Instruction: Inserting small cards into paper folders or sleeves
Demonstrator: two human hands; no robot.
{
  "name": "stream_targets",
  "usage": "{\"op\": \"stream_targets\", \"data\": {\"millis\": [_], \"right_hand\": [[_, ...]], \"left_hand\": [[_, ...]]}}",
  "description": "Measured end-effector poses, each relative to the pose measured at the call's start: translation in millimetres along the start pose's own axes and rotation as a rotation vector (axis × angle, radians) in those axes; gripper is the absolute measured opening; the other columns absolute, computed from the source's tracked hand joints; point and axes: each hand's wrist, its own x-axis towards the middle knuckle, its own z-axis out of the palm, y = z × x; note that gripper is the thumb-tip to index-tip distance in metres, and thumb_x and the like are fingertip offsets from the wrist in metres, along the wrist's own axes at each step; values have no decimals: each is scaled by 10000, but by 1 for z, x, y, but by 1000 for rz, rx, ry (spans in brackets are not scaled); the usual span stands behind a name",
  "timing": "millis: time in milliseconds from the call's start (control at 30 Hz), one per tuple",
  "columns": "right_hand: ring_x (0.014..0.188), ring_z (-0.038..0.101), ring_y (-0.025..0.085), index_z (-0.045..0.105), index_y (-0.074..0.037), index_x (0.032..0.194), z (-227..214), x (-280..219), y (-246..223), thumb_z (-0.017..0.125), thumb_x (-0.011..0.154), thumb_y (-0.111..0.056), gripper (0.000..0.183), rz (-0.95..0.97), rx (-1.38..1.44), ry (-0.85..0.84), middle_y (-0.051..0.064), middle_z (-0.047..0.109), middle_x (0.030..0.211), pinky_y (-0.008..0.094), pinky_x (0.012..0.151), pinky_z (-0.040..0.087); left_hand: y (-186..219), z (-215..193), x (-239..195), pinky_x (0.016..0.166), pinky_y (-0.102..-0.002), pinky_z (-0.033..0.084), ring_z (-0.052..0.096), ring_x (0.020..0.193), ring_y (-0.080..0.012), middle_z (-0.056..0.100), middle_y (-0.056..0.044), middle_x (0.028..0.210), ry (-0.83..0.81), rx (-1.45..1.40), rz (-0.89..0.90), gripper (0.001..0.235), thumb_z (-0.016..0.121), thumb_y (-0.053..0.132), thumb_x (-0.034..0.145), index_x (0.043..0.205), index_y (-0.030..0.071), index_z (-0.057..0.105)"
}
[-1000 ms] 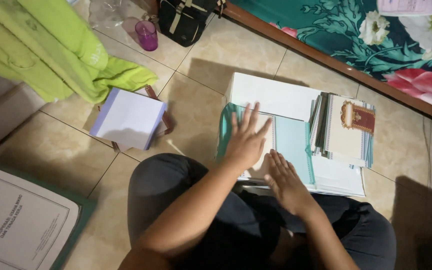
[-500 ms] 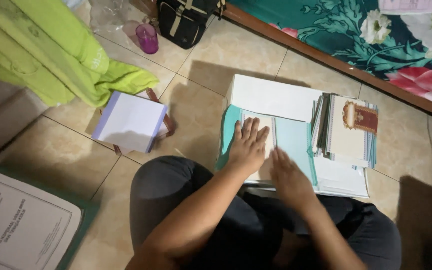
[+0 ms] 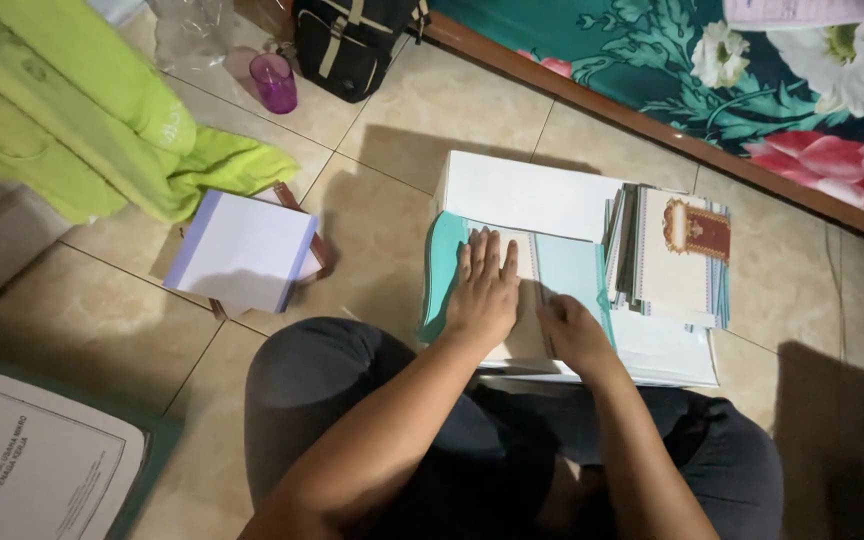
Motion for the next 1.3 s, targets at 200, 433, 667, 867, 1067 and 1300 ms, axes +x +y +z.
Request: {"op": "stream_targets", "data": {"millis": [200, 433, 667, 867, 1067, 1300], "right_hand": [[1277, 592, 423, 608, -84, 1421, 5, 7, -18, 556, 1014, -471, 565, 15, 40, -7, 155, 533, 1448, 511, 939, 561], [1350, 461, 577, 357, 76, 1474, -32, -28, -7, 479, 968, -162, 573, -90, 140, 70, 410, 471, 1395, 668, 1100, 425], [1265, 620, 422, 552, -58, 1458, -61, -44, -5, 405, 1082, -364, 506, 96, 30, 37, 247, 664, 1335, 554, 1010, 522], [1329, 535, 456, 593, -34, 1438, -62, -54, -14, 424, 1053, -320, 509, -49, 268, 66, 285, 597, 1415, 583, 1102, 419], [1478, 189, 588, 319, 174, 1501, -46, -86, -63, 349, 1021, -617, 926, -485, 864, -33, 464, 307, 1527, 699, 1157, 147], [1514, 136, 478, 126, -107, 1639, -10, -85, -64, 385, 1027, -387, 721, -720, -5, -28, 238, -8, 1711, 569, 1187, 281]], "left_hand": [[1, 12, 0, 1229, -588, 213, 279, 1523, -463, 362, -318, 1581, 160, -120, 86, 551, 365, 220, 1084, 1577, -18, 295], [19, 14, -36, 1195, -720, 101, 228, 1514, -534, 430, -336, 1538, -35, -58, 335, 1061, 644, 687, 708, 1516, 24, 460], [27, 17, -39, 1134, -786, 149, 283, 1481, -517, 334, -330, 1566, -151, -100, 323, 657, 648, 240, 916, 1463, -56, 434], [25, 2, -33, 1185, -679, 167, 327, 1511, -421, 424, -265, 1567, -157, -358, 457, 812, 262, 647, 1022, 1491, 13, 455], [11, 39, 5, 1118, -411, 430, 535, 1363, -347, 561, -241, 1445, -115, -1905, -151, 955, 242, 803, 1004, 1546, 45, 444], [-36, -12, -5, 1030, -459, 542, 596, 1299, -326, 600, -197, 1415, 21, -1037, -368, 690, 597, 315, 897, 1540, 160, 399]]}}
